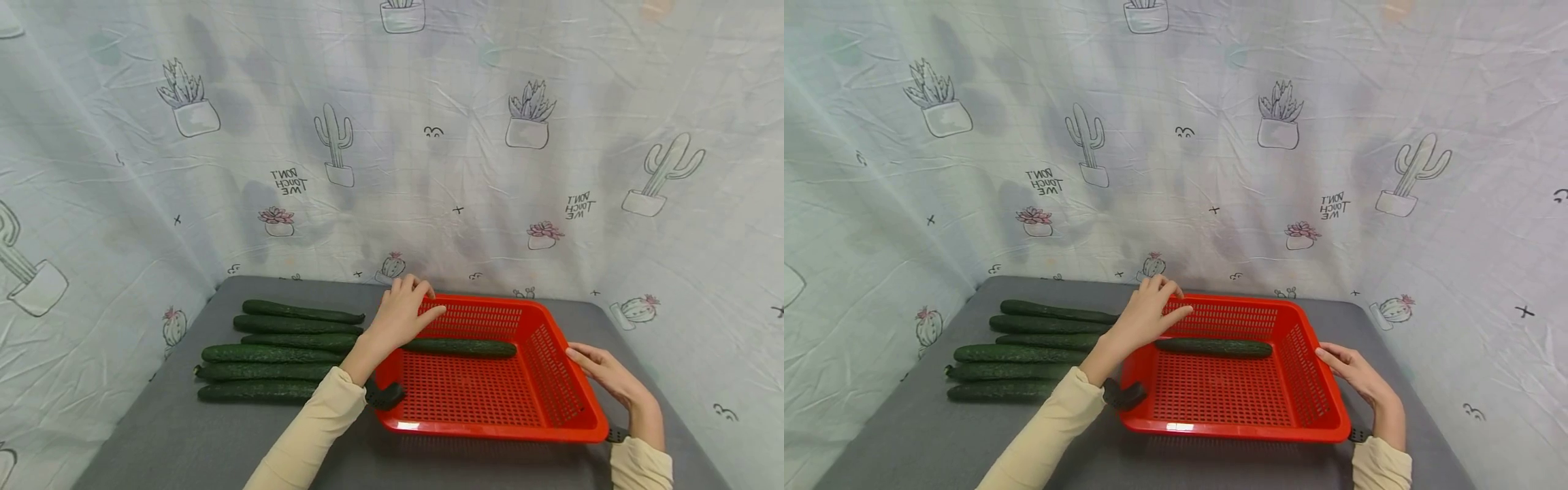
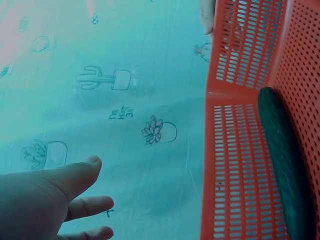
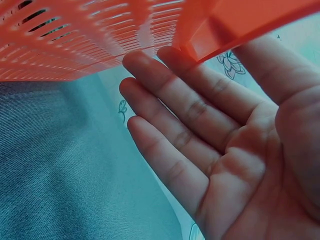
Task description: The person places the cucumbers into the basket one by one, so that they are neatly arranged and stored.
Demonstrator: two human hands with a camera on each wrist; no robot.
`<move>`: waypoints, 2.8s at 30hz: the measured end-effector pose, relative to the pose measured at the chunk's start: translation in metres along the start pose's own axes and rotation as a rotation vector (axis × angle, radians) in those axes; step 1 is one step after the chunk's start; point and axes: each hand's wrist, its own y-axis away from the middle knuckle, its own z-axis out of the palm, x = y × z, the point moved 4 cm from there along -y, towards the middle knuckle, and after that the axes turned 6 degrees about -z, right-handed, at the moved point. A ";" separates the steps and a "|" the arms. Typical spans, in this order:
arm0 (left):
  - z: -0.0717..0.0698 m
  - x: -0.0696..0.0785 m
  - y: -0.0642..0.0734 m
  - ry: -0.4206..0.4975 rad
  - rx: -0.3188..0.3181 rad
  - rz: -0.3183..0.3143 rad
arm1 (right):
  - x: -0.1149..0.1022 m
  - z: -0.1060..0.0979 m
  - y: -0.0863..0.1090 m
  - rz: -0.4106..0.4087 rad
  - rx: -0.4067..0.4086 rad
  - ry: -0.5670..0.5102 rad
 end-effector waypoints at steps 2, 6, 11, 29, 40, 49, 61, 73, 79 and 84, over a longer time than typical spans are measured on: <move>-0.002 -0.006 0.005 0.007 0.019 -0.001 | 0.001 0.000 0.000 -0.004 0.004 -0.004; -0.003 -0.020 0.012 0.007 0.066 -0.003 | 0.000 0.000 0.000 -0.010 0.001 -0.004; -0.004 -0.038 0.020 0.004 0.095 -0.032 | -0.003 -0.001 0.001 -0.020 -0.012 -0.010; 0.004 -0.088 0.053 -0.021 0.102 -0.150 | 0.002 0.001 0.000 -0.014 -0.020 -0.048; 0.010 -0.110 0.072 -0.056 0.119 -0.177 | 0.004 0.000 0.000 -0.034 -0.003 -0.028; 0.008 -0.127 0.091 -0.055 0.149 -0.159 | 0.003 0.001 0.000 -0.023 -0.009 -0.036; 0.011 -0.150 0.114 -0.105 0.098 -0.154 | 0.002 0.001 0.000 -0.030 0.002 -0.033; 0.006 -0.173 0.138 -0.215 0.018 -0.137 | -0.002 0.001 0.001 -0.069 -0.004 -0.041; -0.002 -0.182 0.149 -0.244 0.041 -0.143 | -0.002 0.002 0.001 -0.051 0.011 -0.047; -0.006 -0.190 0.159 -0.242 0.019 -0.170 | -0.001 0.003 0.001 -0.042 -0.007 -0.064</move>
